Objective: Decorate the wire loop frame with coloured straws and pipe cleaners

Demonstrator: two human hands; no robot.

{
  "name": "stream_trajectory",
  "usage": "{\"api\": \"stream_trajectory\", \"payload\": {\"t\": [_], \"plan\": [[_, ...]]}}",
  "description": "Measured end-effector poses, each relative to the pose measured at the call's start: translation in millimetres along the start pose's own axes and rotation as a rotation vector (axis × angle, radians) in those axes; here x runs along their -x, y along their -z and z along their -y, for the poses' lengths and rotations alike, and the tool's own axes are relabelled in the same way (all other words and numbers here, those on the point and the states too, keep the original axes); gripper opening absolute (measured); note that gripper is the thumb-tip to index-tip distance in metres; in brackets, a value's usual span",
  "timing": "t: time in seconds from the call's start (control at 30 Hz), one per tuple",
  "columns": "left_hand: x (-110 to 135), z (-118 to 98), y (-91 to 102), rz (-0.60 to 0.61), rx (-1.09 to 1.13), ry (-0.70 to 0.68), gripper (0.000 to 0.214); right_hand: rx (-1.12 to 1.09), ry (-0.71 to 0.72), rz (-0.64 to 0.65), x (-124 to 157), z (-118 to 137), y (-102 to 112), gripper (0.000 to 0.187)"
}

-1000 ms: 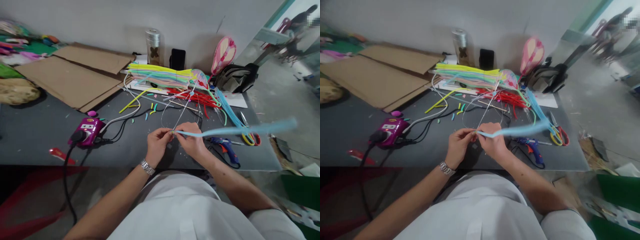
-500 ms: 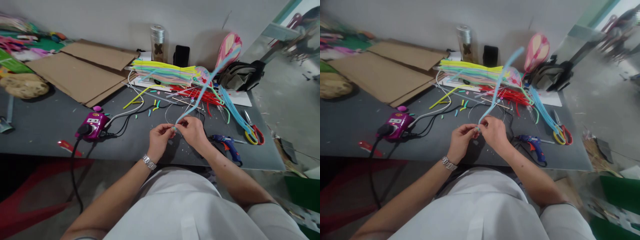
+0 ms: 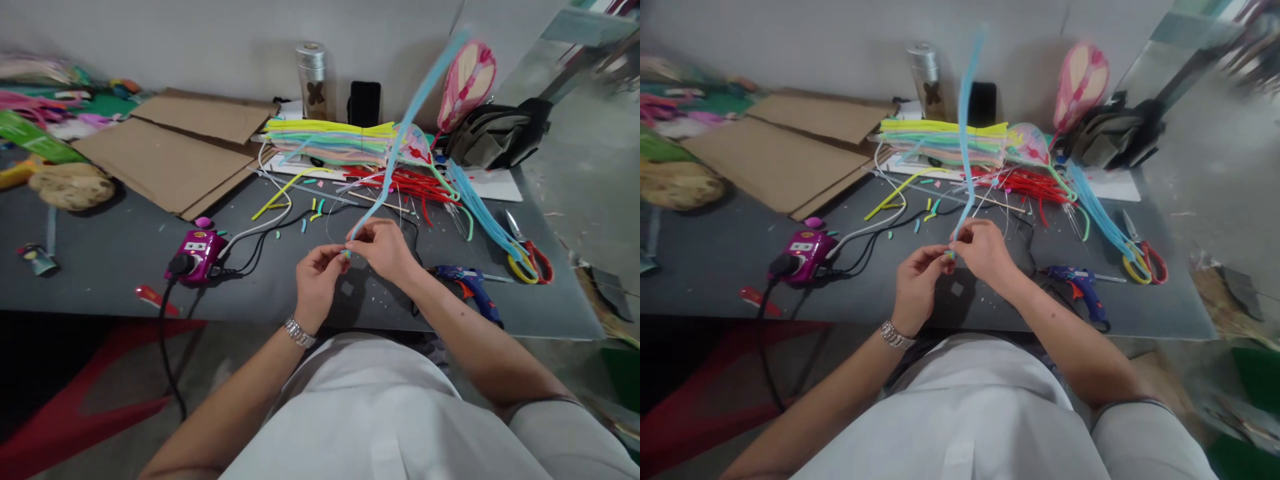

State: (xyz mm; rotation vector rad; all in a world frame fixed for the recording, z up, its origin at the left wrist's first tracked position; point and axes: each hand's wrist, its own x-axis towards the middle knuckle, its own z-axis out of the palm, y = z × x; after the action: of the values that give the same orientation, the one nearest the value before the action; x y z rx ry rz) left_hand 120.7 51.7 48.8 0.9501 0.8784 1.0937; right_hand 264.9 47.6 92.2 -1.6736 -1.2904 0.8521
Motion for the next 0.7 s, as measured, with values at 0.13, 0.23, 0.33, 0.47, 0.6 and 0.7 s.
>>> {"api": "stream_trajectory", "payload": {"t": [0.13,0.23,0.33,0.47,0.6,0.7], "plan": [[2.7,1.2,-2.7,-0.048,0.035,-0.010,0.021,-0.033,0.012,-0.033,4.0,4.6,-4.1,0.004],[2.7,4.8,-5.2,-0.088,0.053,-0.043,0.023,-0.052,0.028,-0.055,5.1,4.9,-7.4,0.004],[0.9,7.3,-7.5,-0.125,0.068,-0.085,0.028,-0.084,0.038,-0.080,4.8,4.7,-10.1,0.006],[-2.1,6.0,-8.5,-0.152,0.011,-0.145,0.034,-0.097,0.008,-0.090,4.7,8.7,-11.4,0.006],[-3.3,2.8,-7.3,-0.180,-0.100,-0.195,0.034,-0.104,-0.023,-0.088,5.4,13.8,-13.3,0.006],[-3.4,2.2,-6.5,-0.190,-0.149,-0.209,0.034,-0.109,-0.026,-0.081,5.3,12.8,-16.6,0.006]]}}
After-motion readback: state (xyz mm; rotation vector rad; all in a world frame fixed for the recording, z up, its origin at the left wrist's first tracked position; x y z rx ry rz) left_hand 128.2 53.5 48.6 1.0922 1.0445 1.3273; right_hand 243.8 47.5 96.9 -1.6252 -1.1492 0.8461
